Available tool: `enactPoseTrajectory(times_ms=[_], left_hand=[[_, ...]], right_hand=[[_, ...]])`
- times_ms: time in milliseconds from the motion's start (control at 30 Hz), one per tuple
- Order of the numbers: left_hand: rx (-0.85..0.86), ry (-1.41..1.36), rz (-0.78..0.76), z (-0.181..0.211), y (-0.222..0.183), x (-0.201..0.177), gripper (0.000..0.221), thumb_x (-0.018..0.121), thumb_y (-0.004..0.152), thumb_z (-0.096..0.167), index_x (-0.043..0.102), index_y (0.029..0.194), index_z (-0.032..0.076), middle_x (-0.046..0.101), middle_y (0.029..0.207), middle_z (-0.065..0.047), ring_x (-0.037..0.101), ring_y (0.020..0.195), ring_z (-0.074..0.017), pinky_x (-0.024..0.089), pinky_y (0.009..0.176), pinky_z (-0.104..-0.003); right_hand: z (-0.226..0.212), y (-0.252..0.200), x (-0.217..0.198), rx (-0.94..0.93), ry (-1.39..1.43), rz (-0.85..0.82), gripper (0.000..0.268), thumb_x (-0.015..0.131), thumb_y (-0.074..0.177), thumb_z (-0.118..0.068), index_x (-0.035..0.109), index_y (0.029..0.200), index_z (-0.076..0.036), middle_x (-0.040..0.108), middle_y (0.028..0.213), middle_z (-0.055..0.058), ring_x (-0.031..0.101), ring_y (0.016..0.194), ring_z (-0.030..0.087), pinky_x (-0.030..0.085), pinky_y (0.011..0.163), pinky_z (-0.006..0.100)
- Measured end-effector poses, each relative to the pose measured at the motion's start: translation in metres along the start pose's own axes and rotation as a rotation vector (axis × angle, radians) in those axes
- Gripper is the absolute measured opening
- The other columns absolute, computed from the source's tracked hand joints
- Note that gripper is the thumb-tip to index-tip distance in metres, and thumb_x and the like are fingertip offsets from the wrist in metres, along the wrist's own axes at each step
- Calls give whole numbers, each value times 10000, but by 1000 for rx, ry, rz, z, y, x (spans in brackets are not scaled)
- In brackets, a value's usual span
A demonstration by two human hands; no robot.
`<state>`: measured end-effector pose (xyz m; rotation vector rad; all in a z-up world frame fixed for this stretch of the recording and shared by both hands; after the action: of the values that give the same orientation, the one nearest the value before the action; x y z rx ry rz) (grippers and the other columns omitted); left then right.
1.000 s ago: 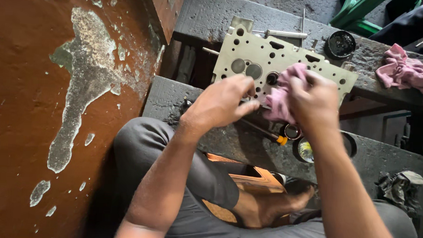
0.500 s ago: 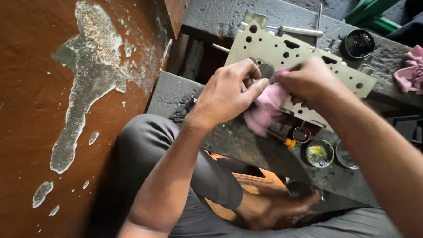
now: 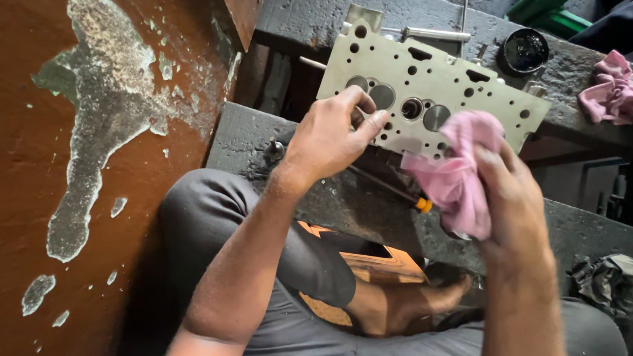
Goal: The person applies grinding paste to a valve, inserts it into the cylinder head, and spins the valve stem by hand and with a tool to lap the valve seat. They wipe the valves and the cylinder head with a cloth, and use a screwdriver to adjust components.
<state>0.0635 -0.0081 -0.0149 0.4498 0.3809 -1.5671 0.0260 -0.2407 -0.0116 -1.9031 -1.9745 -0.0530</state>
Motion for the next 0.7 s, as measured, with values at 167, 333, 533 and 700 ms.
enactPoseTrajectory(times_ms=[167,333,533,700], left_hand=[[-19,18,84,-1,1,-6,348,688,913,379,701,1014,47,738,793,-161,743,717,-279,570,691,-404],[-42,45,73,-1,-2,-8,331,696,914,371,710,1009,54,735,757,-164,735,711,-290,564,689,-408],[-5,-18,69,3,0,-10,324,691,915,361,696,995,47,751,775,-138,757,715,-267,577,690,-394],[52,-9,104,2,0,-6,315,697,922,352,693,1002,47,747,816,-150,758,769,-288,580,712,-406]], right_hand=[[-7,71,63,351,-1004,-31,303,484,1001,-203,704,1093,-16,716,775,153,716,680,297,584,611,389],[18,79,113,-266,-2187,-660,243,580,962,-202,734,1031,-28,735,829,152,716,722,277,573,620,375],[16,111,78,145,-1727,-371,182,694,915,-202,769,957,-42,756,894,151,716,773,254,560,631,358],[18,56,13,333,-571,22,220,650,950,-190,750,1085,-49,761,950,90,707,777,170,569,665,306]])
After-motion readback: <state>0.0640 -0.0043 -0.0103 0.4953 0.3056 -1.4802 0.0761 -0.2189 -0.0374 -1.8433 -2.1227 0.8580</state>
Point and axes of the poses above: each hand's wrist, its own y-axis towards the middle knuckle, its own x-axis out of the palm, z = x × y, the point moved 6 cm from there along y, towards the middle knuckle
